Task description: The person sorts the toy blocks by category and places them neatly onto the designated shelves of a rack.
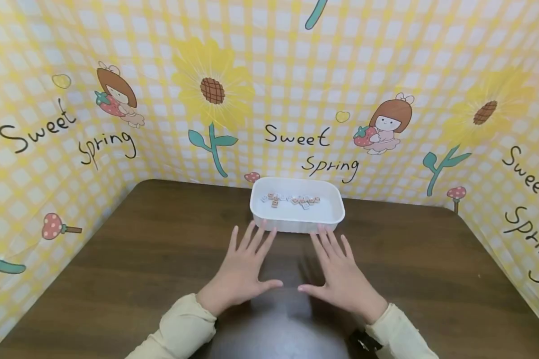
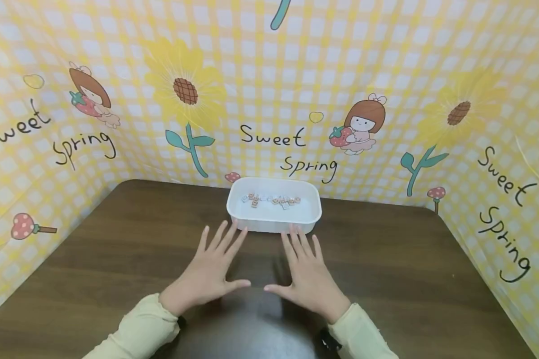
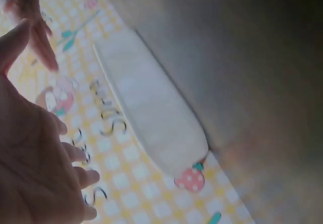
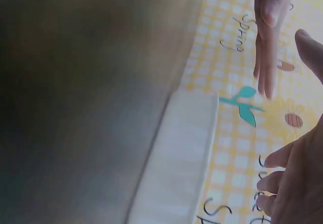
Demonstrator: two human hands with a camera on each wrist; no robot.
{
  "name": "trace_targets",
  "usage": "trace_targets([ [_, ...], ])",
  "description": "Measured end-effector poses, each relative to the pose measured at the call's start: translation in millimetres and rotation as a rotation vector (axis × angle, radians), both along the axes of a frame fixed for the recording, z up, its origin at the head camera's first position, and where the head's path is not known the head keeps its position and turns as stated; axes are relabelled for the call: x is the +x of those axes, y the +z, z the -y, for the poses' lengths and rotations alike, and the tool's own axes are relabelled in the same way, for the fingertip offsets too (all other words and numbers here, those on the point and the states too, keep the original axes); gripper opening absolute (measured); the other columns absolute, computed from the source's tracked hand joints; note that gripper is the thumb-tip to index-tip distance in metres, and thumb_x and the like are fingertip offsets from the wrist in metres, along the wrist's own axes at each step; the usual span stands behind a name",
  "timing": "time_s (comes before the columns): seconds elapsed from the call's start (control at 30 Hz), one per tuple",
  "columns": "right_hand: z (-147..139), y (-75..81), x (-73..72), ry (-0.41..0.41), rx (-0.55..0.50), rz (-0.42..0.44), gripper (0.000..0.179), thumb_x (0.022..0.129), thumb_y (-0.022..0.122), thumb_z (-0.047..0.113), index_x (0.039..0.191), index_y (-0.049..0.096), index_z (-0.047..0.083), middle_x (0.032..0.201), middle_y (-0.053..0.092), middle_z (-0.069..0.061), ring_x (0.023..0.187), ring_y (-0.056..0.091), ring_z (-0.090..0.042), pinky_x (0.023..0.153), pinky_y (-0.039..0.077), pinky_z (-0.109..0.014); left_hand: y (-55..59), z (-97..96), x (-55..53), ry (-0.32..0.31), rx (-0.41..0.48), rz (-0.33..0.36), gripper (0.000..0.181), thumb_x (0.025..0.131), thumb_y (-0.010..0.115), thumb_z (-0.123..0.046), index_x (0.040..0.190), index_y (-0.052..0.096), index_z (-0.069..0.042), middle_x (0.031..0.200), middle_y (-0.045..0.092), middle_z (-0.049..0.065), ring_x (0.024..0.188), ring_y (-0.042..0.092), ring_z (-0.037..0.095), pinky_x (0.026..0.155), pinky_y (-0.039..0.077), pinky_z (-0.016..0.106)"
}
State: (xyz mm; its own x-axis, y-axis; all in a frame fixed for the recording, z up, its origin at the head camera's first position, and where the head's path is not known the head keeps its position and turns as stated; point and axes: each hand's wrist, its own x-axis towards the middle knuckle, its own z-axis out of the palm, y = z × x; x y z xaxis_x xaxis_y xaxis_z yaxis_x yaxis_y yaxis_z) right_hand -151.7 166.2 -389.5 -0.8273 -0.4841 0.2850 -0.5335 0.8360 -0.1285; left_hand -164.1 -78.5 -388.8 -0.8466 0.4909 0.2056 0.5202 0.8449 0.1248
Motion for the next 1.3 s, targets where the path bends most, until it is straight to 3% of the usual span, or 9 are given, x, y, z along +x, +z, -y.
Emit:
trace_targets([
  [0.07,-5.1,4.6,-6.8,-0.016,-0.008,0.012,0.109,0.075,0.063,0.063,0.151,0.010,0.006,0.159,0.000,-0.013,0.147,0.006,-0.034,0.113,0.006,-0.060,3.3,5.6,-10.3,0.023,-0.010,0.005,0.101,0.079,0.052,-0.068,0.152,0.005,-0.017,0.159,-0.002,0.009,0.147,0.002,0.035,0.113,-0.001,0.061],
  [0.17,-15.2,16.3,-27.6,-0.035,-0.063,0.071,0.105,0.079,0.059,0.062,0.151,0.002,0.011,0.159,-0.006,-0.008,0.148,-0.002,-0.029,0.114,-0.002,-0.056,10.8,15.9,-36.5,0.070,-0.015,0.009,0.096,0.084,0.046,-0.068,0.152,-0.001,-0.018,0.159,-0.008,0.009,0.147,-0.004,0.034,0.113,-0.007,0.059],
  [0.33,-34.9,20.9,-85.0,-0.069,-0.220,0.110,0.088,0.089,0.055,0.049,0.152,0.004,0.012,0.159,0.005,-0.011,0.147,0.006,-0.033,0.114,-0.001,-0.056,12.3,28.5,-92.2,0.142,0.018,0.045,0.088,0.089,0.042,-0.061,0.152,0.000,-0.014,0.159,-0.004,0.011,0.147,-0.004,0.034,0.113,-0.006,0.059],
  [0.5,-49.3,11.5,-140.6,-0.160,-0.316,0.136,0.070,0.094,0.052,0.031,0.148,0.017,0.001,0.153,0.023,-0.023,0.141,0.020,-0.041,0.112,0.009,-0.059,4.7,27.1,-141.8,0.192,0.092,0.117,0.083,0.092,0.039,-0.057,0.151,0.008,-0.007,0.159,0.008,0.014,0.147,0.005,0.034,0.113,-0.001,0.061],
  [0.63,-58.0,-2.5,-163.3,-0.244,-0.248,0.277,0.064,0.099,0.041,0.028,0.149,0.013,0.001,0.153,0.021,-0.025,0.142,0.016,-0.042,0.111,0.009,-0.061,-3.9,23.7,-164.6,0.206,0.093,0.185,0.079,0.094,0.038,-0.053,0.150,0.011,-0.004,0.158,0.010,0.015,0.146,0.010,0.035,0.114,-0.001,0.060],
  [0.73,-61.4,-9.5,-168.1,-0.277,-0.175,0.366,0.061,0.100,0.032,0.024,0.150,0.007,0.001,0.155,0.015,-0.023,0.144,0.012,-0.041,0.110,0.006,-0.062,-6.8,22.8,-170.2,0.183,0.051,0.231,0.073,0.096,0.039,-0.043,0.150,0.012,-0.004,0.158,0.010,0.015,0.146,0.008,0.035,0.113,-0.003,0.059],
  [0.83,-61.8,-11.7,-164.7,-0.274,-0.144,0.380,0.058,0.099,0.027,0.017,0.149,0.007,-0.002,0.155,0.013,-0.023,0.144,0.010,-0.039,0.111,0.004,-0.063,-8.4,23.3,-168.8,0.161,0.063,0.242,0.072,0.094,0.042,-0.032,0.150,0.007,-0.002,0.158,0.014,0.014,0.147,0.008,0.033,0.114,-0.003,0.059],
  [1.0,-58.6,-10.0,-150.7,-0.266,-0.116,0.333,0.056,0.097,0.025,0.015,0.149,0.011,-0.002,0.155,0.019,-0.020,0.145,0.014,-0.035,0.110,0.005,-0.063,-10.1,26.9,-154.9,0.169,0.094,0.247,0.073,0.093,0.040,-0.029,0.150,0.003,-0.001,0.157,0.017,0.014,0.146,0.013,0.033,0.114,-0.002,0.059],
  [1.3,-57.5,-10.9,-114.9,-0.263,-0.067,0.278,0.055,0.097,0.029,0.015,0.147,0.018,-0.004,0.152,0.027,-0.022,0.144,0.013,-0.039,0.111,0.008,-0.062,-9.1,33.9,-117.2,0.207,-0.062,0.139,0.072,0.090,0.042,-0.039,0.147,0.024,0.001,0.153,0.028,0.018,0.144,0.020,0.037,0.114,0.004,0.059],
])
